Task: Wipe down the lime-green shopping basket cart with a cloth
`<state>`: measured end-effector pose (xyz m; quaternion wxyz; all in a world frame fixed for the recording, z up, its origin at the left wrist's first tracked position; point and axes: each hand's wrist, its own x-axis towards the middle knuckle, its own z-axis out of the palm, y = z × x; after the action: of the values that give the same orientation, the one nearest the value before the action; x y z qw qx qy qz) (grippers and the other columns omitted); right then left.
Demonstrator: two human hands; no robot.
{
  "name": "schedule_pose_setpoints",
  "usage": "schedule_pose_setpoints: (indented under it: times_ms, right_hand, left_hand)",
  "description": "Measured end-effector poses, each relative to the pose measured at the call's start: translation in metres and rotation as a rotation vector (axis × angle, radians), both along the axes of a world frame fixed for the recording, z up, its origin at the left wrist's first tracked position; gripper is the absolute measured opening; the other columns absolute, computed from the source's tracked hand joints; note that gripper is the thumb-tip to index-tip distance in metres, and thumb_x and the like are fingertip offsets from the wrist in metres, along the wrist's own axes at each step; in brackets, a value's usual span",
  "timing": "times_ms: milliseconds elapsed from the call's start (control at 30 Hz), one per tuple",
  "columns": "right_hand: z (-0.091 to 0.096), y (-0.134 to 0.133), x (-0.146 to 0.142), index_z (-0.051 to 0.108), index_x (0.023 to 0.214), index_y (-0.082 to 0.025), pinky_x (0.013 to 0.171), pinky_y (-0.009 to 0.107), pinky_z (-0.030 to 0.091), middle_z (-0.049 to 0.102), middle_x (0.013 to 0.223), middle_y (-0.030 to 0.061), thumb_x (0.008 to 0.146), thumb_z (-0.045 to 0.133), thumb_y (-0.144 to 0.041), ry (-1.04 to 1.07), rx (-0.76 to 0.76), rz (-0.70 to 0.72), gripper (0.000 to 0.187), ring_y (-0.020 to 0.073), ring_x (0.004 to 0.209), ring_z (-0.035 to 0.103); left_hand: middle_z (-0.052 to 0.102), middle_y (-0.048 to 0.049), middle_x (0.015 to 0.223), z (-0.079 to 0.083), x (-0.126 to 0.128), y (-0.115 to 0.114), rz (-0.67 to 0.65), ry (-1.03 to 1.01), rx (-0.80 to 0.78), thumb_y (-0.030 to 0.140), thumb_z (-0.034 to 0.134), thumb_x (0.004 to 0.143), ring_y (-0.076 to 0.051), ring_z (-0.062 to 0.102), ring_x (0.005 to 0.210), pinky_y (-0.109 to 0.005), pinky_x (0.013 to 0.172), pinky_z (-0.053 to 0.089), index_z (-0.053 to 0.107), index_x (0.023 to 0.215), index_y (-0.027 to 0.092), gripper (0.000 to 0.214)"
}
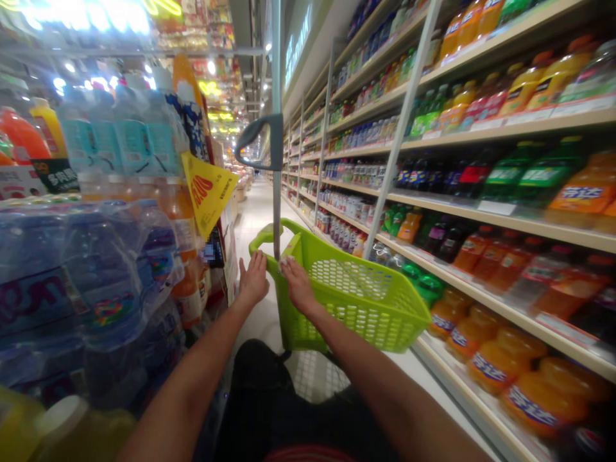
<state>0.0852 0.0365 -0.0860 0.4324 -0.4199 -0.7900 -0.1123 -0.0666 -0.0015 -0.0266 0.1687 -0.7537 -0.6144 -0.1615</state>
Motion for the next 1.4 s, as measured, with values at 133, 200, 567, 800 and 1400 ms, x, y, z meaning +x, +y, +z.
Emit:
schedule_pose_setpoints:
  times_ms: [133, 200, 567, 800, 1400]
  right_hand:
    - [-0.015, -0.003, 0.035, 0.05, 0.125, -0.014, 0.103, 0.043, 0.034, 0.045, 0.135, 0.0133, 0.075, 0.038, 0.002, 0.029, -0.007, -0.087, 0.054, 0.0224, 0.128, 0.035]
    - [-0.017, -0.001, 0.04, 0.05, 0.124, -0.013, 0.102, 0.043, 0.035, 0.047, 0.133, 0.0145, 0.074, 0.038, 0.002, 0.067, -0.016, -0.126, 0.054, 0.0229, 0.127, 0.037]
    - [-0.008, -0.003, 0.002, 0.051, 0.124, -0.015, 0.104, 0.044, 0.032, 0.042, 0.138, 0.0125, 0.079, 0.036, 0.001, -0.004, 0.054, -0.014, 0.05, 0.0218, 0.131, 0.031]
    - [-0.021, -0.004, 0.036, 0.051, 0.124, -0.013, 0.104, 0.041, 0.033, 0.044, 0.135, 0.0135, 0.076, 0.038, 0.002, 0.061, -0.011, -0.139, 0.052, 0.0221, 0.129, 0.034]
    - [-0.011, -0.032, 0.014, 0.035, 0.137, -0.015, 0.106, 0.048, 0.03, 0.033, 0.143, 0.0118, 0.078, 0.045, -0.015, 0.026, 0.072, 0.157, 0.06, 0.0242, 0.134, 0.025]
  left_hand:
    - [0.017, -0.0095, 0.15, 0.0, -0.001, 0.001, 0.001, 0.007, -0.005, 0.015, 0.043, 0.073, -0.025, 0.007, 0.138, -0.054, 0.11, 0.003, 0.024, 0.139, 0.009, 0.07]
    - [0.017, -0.0093, 0.15, 0.001, -0.001, 0.001, 0.003, 0.014, -0.007, 0.015, 0.043, 0.073, -0.025, 0.007, 0.138, -0.054, 0.11, 0.003, 0.024, 0.14, 0.01, 0.07]
    - [0.016, -0.0082, 0.15, -0.001, -0.002, 0.004, -0.005, 0.005, 0.006, 0.011, 0.041, 0.069, -0.022, 0.011, 0.138, -0.053, 0.11, 0.005, 0.025, 0.139, 0.007, 0.072]
    - [0.015, -0.0097, 0.15, -0.002, 0.003, 0.004, -0.007, -0.007, 0.001, 0.01, 0.041, 0.07, -0.023, 0.011, 0.138, -0.054, 0.11, 0.004, 0.025, 0.139, 0.006, 0.071]
    - [0.068, -0.0012, 0.079, -0.038, 0.056, -0.005, -0.593, -1.845, -0.525, 0.008, 0.051, 0.054, -0.014, 0.062, 0.075, -0.024, 0.072, 0.047, 0.063, 0.088, 0.015, 0.037]
